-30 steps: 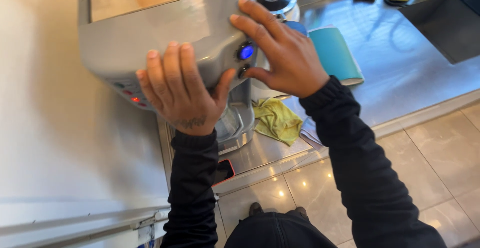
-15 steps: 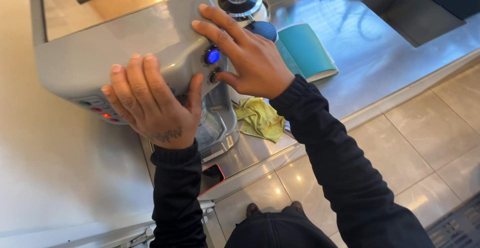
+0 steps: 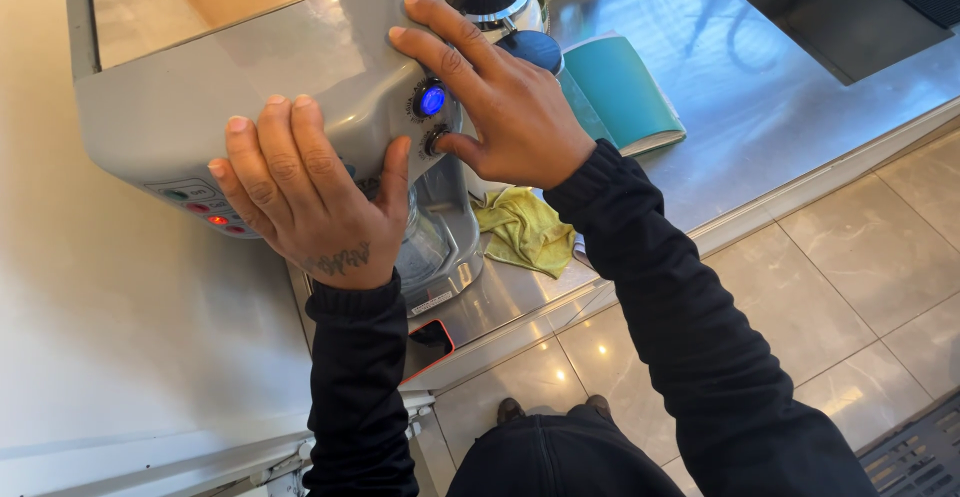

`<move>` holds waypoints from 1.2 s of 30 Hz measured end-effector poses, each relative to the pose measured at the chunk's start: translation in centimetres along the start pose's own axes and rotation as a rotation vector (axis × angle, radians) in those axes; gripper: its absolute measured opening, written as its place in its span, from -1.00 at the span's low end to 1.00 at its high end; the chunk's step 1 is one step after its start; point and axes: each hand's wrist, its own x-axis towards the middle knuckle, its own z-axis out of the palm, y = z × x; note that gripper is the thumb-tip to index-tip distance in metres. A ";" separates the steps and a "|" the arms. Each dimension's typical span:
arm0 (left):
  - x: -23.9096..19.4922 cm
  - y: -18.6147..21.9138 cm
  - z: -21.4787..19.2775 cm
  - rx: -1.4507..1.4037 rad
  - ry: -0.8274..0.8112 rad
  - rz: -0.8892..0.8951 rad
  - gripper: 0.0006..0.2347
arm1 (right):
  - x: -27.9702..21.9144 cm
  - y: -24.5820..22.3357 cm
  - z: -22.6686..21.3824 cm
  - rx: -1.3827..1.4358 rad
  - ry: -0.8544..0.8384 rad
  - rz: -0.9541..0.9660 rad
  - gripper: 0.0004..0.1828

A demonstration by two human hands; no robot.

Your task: Filling a water pitcher, setting up a serving tray with glasses and juice, plating croissants, and preparing an espresso shot.

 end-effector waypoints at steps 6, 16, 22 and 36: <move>0.0 0.1 -0.1 0.004 -0.004 -0.012 -0.41 | 0.0 0.7 0.4 -0.010 0.019 -0.059 0.16; -0.4 0.0 0.6 0.018 0.018 0.008 -0.45 | -0.1 0.5 -0.3 -0.058 -0.010 -0.065 0.09; -0.2 -0.8 0.1 0.017 0.024 0.052 -0.43 | -0.4 0.9 -0.4 -0.076 -0.009 -0.067 0.11; 0.9 -4.1 -1.2 -0.232 -0.067 0.212 -0.48 | -1.0 1.5 0.2 -0.095 -0.041 -0.011 0.02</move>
